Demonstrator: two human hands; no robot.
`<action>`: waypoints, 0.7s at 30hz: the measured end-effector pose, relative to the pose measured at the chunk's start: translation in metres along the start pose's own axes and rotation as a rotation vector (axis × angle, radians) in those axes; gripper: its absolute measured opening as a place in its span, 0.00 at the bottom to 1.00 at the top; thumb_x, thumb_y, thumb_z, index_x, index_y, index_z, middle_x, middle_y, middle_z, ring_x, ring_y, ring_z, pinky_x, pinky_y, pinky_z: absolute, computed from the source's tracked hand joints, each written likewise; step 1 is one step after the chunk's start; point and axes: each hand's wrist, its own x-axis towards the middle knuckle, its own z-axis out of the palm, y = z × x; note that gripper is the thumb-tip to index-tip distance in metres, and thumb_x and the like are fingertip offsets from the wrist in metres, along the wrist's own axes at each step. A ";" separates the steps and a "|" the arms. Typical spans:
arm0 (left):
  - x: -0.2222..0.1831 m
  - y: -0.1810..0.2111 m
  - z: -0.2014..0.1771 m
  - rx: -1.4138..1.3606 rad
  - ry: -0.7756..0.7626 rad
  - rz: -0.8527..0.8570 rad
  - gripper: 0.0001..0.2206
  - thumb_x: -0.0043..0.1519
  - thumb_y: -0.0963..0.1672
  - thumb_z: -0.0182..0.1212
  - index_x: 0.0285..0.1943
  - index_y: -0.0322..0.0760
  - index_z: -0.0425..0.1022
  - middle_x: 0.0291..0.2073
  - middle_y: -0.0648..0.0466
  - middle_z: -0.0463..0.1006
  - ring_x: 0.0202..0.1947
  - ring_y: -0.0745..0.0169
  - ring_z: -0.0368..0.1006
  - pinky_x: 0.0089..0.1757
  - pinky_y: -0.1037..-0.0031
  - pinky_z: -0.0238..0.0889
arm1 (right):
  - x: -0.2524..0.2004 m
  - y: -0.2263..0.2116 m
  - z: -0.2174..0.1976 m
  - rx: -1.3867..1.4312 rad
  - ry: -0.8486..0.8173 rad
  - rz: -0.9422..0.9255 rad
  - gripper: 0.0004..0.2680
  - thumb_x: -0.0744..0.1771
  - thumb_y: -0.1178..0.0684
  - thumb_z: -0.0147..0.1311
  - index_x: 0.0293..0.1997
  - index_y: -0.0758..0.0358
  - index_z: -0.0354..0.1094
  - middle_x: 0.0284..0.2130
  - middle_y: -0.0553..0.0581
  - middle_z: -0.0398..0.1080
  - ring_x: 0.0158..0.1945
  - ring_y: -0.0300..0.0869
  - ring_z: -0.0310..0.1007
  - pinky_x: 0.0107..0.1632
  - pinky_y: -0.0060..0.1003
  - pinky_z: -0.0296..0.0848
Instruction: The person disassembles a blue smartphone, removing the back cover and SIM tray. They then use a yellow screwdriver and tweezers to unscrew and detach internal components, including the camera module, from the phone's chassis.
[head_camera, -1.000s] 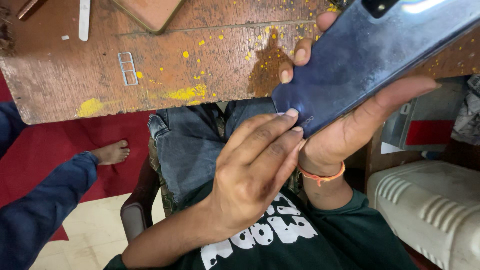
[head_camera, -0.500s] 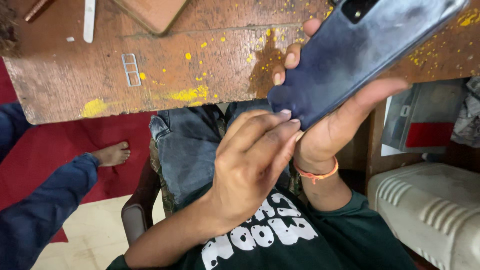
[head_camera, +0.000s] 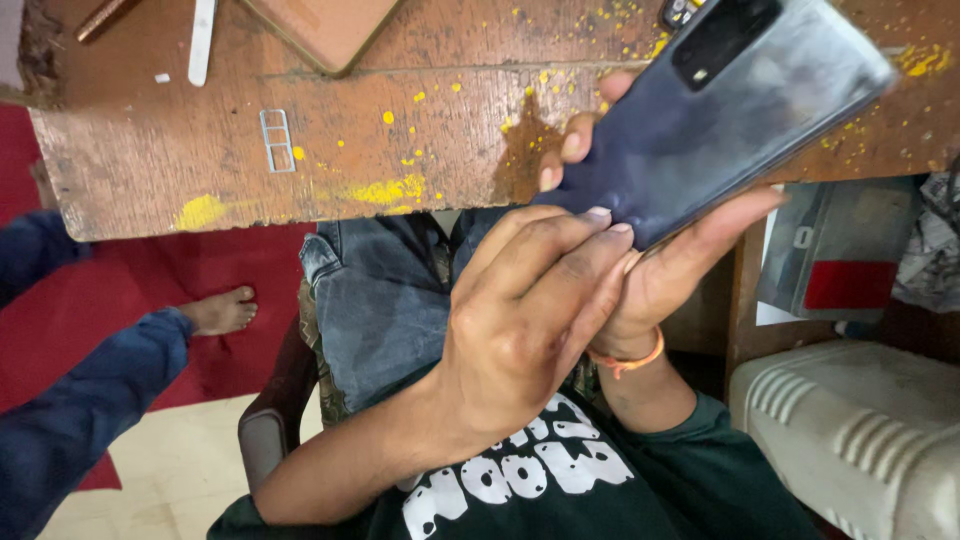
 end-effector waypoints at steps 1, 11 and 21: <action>0.002 0.000 0.001 -0.001 0.009 0.008 0.14 0.64 0.37 0.70 0.58 0.31 0.77 0.49 0.47 0.77 0.50 0.50 0.77 0.52 0.69 0.73 | -0.003 0.001 0.002 0.007 0.002 0.000 0.33 0.70 0.22 0.33 0.68 0.67 0.54 0.55 0.60 0.63 0.45 0.44 0.66 0.46 0.39 0.70; 0.029 0.005 0.005 0.049 0.091 0.089 0.13 0.60 0.37 0.70 0.52 0.30 0.77 0.48 0.47 0.78 0.50 0.50 0.77 0.51 0.66 0.72 | -0.009 0.007 0.006 0.009 0.102 0.100 0.34 0.69 0.22 0.35 0.72 0.67 0.52 0.62 0.59 0.66 0.60 0.46 0.68 0.68 0.41 0.67; 0.050 0.014 0.007 0.021 0.128 0.060 0.11 0.64 0.39 0.71 0.54 0.34 0.79 0.45 0.50 0.79 0.46 0.54 0.77 0.48 0.71 0.73 | -0.028 0.020 -0.014 -0.007 -0.057 0.097 0.27 0.73 0.30 0.33 0.73 0.65 0.53 0.64 0.57 0.63 0.66 0.44 0.63 0.72 0.40 0.61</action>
